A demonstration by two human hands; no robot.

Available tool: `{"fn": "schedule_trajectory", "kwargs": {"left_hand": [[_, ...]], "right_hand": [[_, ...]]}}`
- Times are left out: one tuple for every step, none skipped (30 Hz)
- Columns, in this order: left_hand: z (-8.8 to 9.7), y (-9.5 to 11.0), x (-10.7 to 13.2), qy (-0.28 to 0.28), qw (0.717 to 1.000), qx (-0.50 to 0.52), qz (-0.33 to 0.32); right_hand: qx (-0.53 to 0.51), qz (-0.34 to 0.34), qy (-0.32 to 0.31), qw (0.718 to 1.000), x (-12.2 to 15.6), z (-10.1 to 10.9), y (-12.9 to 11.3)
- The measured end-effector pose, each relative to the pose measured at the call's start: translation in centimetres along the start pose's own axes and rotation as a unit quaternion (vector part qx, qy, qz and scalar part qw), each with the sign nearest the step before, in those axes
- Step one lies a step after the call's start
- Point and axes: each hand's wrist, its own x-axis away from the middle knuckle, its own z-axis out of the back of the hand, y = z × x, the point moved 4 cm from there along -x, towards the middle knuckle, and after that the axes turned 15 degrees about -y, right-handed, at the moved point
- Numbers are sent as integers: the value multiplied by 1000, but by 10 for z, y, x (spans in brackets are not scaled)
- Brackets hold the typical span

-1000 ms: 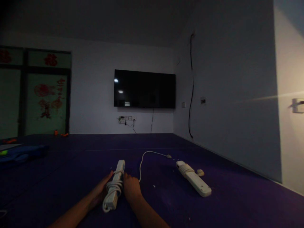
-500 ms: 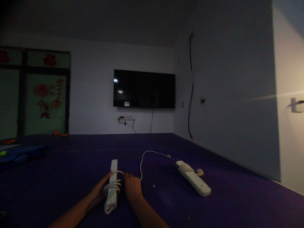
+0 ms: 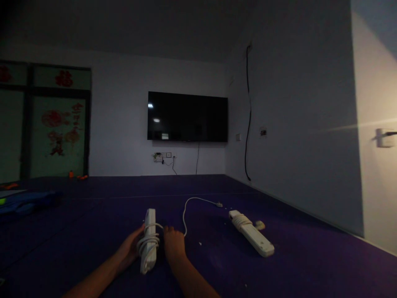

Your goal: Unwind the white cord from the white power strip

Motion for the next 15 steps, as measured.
{"fn": "schedule_trajectory", "kwargs": {"left_hand": [[0, 0, 0, 8, 1000, 4, -1], [1, -1, 1, 16, 1000, 8, -2], [2, -2, 1, 23, 1000, 10, -1], [2, -2, 1, 29, 1000, 9, -1], [3, -3, 1, 33, 999, 5, -3], [4, -3, 2, 35, 999, -2, -8], [4, -4, 2, 35, 999, -8, -14], [4, -4, 1, 33, 999, -15, -22], [4, -4, 1, 31, 999, -21, -30], [3, -3, 1, 29, 999, -27, -36], [3, -3, 1, 28, 998, -33, -41], [2, -3, 1, 28, 998, -37, -45], [1, -3, 1, 28, 998, -42, -50], [1, -3, 1, 27, 997, -46, -55], [0, -3, 0, 27, 997, -50, -59]], "right_hand": [[2, -4, 1, 1000, -1, 0, 2], [3, -11, 1, 1000, -1, 0, 4], [4, -19, 1, 1000, -2, -1, 7], [3, -26, 3, 1000, -3, -1, 10], [2, -33, 4, 999, -3, -1, 12], [0, -39, 6, 999, -4, -2, 15], [-2, -44, 9, 999, -4, -2, 17], [-4, -49, 12, 999, -4, -3, 19], [-4, -54, 16, 998, -4, -3, 20], [-5, -58, 20, 998, -4, -4, 21], [-5, -61, 25, 998, -5, -5, 22], [-4, -65, 30, 997, -5, -6, 22], [-4, -69, 35, 997, -4, -6, 23], [-2, -74, 38, 997, -4, -6, 23], [1, -79, 42, 996, -4, -6, 23]]}}
